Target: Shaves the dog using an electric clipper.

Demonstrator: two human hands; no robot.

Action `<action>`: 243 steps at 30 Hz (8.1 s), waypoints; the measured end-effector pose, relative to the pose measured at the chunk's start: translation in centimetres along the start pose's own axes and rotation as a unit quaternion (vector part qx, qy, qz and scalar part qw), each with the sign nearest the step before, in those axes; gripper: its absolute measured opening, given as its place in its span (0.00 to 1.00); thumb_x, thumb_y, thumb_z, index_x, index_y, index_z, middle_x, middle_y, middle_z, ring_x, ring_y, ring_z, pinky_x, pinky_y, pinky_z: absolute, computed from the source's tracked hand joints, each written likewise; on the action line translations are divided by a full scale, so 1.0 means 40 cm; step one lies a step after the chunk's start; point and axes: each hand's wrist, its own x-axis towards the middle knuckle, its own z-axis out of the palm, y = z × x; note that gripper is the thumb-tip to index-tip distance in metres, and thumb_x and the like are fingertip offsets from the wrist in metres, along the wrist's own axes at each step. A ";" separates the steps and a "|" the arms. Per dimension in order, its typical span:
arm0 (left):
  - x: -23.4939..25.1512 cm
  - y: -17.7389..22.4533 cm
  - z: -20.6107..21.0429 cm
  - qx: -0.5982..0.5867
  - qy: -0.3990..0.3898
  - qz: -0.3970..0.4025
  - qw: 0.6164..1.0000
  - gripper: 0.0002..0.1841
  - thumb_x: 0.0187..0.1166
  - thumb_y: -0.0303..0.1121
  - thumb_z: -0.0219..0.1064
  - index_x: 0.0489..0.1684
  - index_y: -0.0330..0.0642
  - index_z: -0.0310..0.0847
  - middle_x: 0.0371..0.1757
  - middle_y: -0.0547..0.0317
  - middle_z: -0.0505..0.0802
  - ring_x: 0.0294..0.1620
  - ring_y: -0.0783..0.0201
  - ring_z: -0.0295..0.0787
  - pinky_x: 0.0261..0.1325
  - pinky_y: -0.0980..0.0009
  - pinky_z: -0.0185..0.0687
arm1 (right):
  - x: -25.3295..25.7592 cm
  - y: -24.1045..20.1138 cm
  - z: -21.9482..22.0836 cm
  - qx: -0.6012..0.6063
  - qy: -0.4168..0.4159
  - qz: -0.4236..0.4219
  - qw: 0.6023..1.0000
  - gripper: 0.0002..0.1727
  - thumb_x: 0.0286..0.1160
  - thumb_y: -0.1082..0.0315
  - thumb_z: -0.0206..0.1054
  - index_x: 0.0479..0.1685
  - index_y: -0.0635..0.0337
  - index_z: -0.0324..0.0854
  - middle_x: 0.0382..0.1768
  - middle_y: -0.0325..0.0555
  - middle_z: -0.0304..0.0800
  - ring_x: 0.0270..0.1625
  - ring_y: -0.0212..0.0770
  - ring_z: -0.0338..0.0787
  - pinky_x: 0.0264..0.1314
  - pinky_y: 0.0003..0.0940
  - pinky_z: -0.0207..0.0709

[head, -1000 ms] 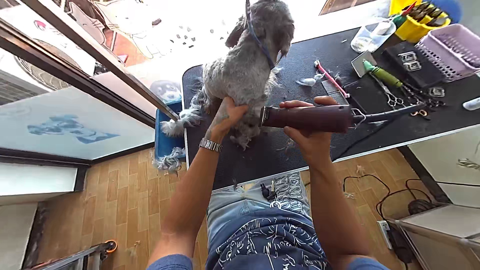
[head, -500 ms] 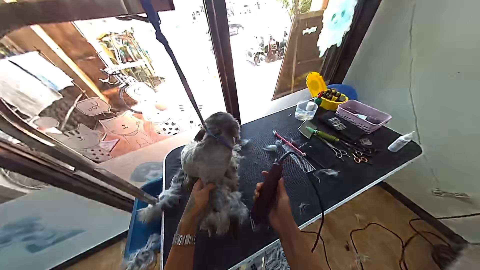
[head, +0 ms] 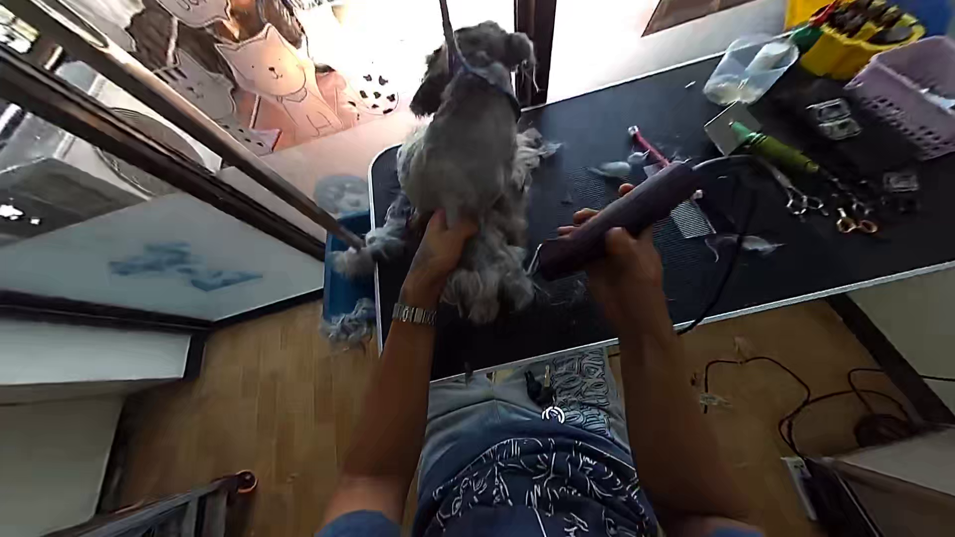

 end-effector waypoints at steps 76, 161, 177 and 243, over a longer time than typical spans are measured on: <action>-0.248 -0.085 -0.061 -0.038 -0.041 -0.012 0.998 0.48 0.58 0.34 0.83 0.83 0.50 0.56 0.55 0.67 0.92 0.49 0.72 0.93 0.49 0.71 0.94 | 0.051 0.233 0.042 0.199 0.071 -0.095 0.973 0.43 0.67 0.80 0.70 0.81 0.61 0.46 0.61 0.59 0.87 0.65 0.55 0.90 0.66 0.54 0.87; -0.295 0.024 -0.022 -0.145 -0.017 0.016 0.989 0.19 0.70 0.35 0.76 0.58 0.45 0.78 0.38 0.57 0.95 0.20 0.69 0.89 0.14 0.75 0.83 | 0.068 0.326 0.152 0.229 0.238 -0.174 0.928 0.28 0.60 0.80 0.73 0.59 0.71 0.63 0.57 0.65 0.87 0.66 0.55 0.89 0.72 0.53 0.82; -0.278 0.013 -0.016 -0.187 -0.051 -0.016 0.981 0.26 0.69 0.35 0.77 0.66 0.44 0.73 0.42 0.53 0.94 0.21 0.66 0.90 0.15 0.72 0.85 | 0.065 0.416 0.150 0.113 0.200 -0.168 0.959 0.34 0.57 0.82 0.79 0.64 0.76 0.65 0.63 0.64 0.86 0.69 0.51 0.87 0.74 0.48 0.82; -0.237 -0.165 -0.068 -0.342 -0.059 -0.074 0.935 0.12 0.86 0.46 0.60 0.55 0.57 0.88 0.25 0.59 0.93 0.15 0.69 0.87 0.17 0.74 0.84 | 0.114 0.363 0.010 0.283 -0.089 0.121 0.947 0.27 0.65 0.72 0.71 0.65 0.51 0.68 0.56 0.48 0.93 0.56 0.46 0.94 0.53 0.41 0.91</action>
